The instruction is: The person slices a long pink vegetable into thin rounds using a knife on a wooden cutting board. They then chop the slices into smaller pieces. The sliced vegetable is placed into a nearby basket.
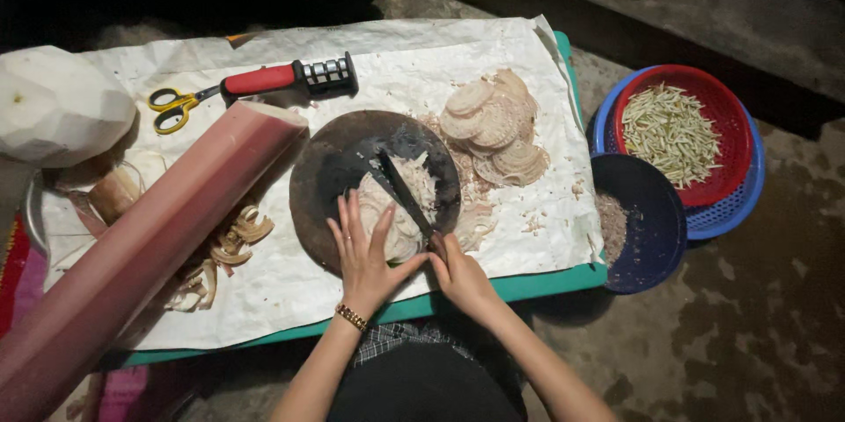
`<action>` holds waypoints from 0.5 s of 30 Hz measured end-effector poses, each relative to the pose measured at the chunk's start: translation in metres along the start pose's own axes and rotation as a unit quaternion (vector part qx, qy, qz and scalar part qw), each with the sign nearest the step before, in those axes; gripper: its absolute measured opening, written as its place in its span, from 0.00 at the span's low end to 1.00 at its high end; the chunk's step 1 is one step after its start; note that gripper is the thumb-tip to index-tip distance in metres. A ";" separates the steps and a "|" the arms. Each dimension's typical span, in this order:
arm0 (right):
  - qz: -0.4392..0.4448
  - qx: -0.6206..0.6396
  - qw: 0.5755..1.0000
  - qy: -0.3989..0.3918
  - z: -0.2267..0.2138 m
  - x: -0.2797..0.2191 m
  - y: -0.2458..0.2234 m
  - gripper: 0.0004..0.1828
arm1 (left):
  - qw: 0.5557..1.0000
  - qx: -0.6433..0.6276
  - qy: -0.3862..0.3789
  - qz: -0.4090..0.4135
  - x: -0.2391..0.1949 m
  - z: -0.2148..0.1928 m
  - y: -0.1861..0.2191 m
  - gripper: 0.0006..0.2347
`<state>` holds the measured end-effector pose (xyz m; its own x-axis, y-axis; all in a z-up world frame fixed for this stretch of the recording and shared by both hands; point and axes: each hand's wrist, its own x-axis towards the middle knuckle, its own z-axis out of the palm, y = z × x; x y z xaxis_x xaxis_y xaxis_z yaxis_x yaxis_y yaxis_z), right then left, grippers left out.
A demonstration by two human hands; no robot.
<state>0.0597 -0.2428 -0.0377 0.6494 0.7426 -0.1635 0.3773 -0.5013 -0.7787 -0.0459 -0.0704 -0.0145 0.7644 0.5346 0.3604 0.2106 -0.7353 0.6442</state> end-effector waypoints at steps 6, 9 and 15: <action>0.027 -0.060 0.998 -0.008 -0.006 0.005 -0.010 0.17 | 0.994 0.035 -0.073 0.077 0.023 0.009 -0.043 0.41; 0.006 -0.044 0.999 0.016 0.001 0.008 -0.015 0.16 | 0.985 0.032 -0.111 0.125 0.050 -0.007 -0.061 0.40; 0.015 -0.018 1.000 0.012 0.004 0.002 -0.034 0.18 | 0.994 -0.032 -0.053 0.090 0.052 -0.019 -0.050 0.25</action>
<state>0.0455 -0.2219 -0.0137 0.6764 0.7162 -0.1722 0.3799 -0.5394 -0.7515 -0.0287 0.0020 -0.0150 0.8471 0.3470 0.4025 0.0277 -0.7852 0.6187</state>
